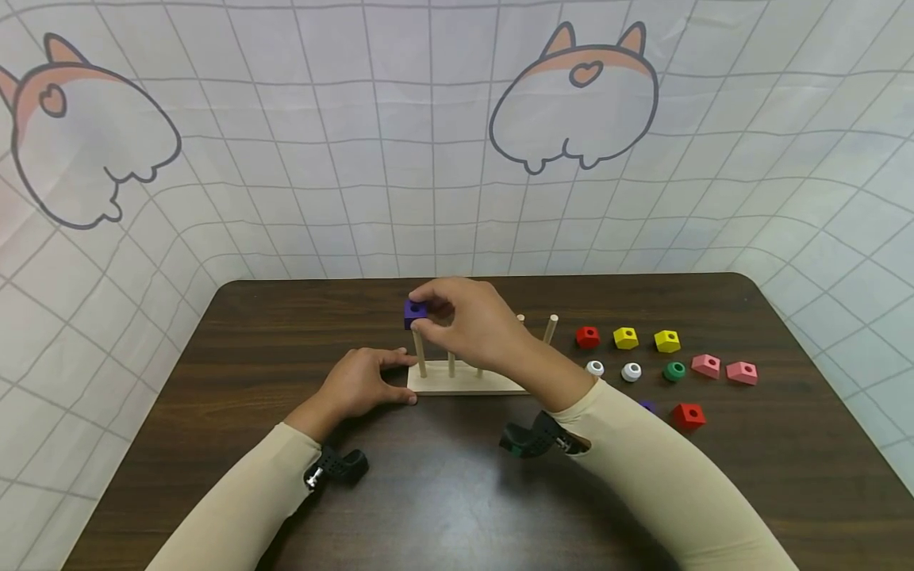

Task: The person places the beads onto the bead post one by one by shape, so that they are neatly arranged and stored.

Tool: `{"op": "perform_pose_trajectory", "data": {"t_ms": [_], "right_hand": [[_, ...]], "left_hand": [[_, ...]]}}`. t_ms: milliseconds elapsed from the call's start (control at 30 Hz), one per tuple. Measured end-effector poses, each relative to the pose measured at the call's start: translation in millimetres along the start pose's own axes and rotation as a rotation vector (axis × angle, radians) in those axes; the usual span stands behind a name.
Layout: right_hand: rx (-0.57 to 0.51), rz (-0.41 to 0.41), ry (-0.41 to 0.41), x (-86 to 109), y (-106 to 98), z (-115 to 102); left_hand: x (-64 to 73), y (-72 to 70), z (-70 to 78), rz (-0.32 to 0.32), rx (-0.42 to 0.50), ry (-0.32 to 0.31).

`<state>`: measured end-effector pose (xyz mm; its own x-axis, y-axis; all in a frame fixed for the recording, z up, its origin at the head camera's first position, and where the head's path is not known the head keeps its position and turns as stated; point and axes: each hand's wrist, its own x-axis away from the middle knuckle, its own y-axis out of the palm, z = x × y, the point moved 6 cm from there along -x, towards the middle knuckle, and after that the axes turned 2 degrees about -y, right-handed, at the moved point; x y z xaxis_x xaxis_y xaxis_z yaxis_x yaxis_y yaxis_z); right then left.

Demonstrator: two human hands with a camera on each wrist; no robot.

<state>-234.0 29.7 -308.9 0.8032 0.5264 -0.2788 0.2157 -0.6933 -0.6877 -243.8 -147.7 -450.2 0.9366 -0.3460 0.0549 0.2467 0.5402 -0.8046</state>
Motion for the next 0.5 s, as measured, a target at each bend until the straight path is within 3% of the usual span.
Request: {"op": "perform_pose_trajectory", "data": {"t_ms": [267, 500], "right_hand": [[0.091, -0.017, 0.028, 2.1, 9.4, -3.8], [0.109, 0.039, 0.015, 7.4, 12.4, -7.4]], "left_hand": [[-0.7, 0.3, -0.3, -0.002, -0.001, 0.002], [-0.8, 0.3, -0.4, -0.002, -0.004, -0.003]]}}
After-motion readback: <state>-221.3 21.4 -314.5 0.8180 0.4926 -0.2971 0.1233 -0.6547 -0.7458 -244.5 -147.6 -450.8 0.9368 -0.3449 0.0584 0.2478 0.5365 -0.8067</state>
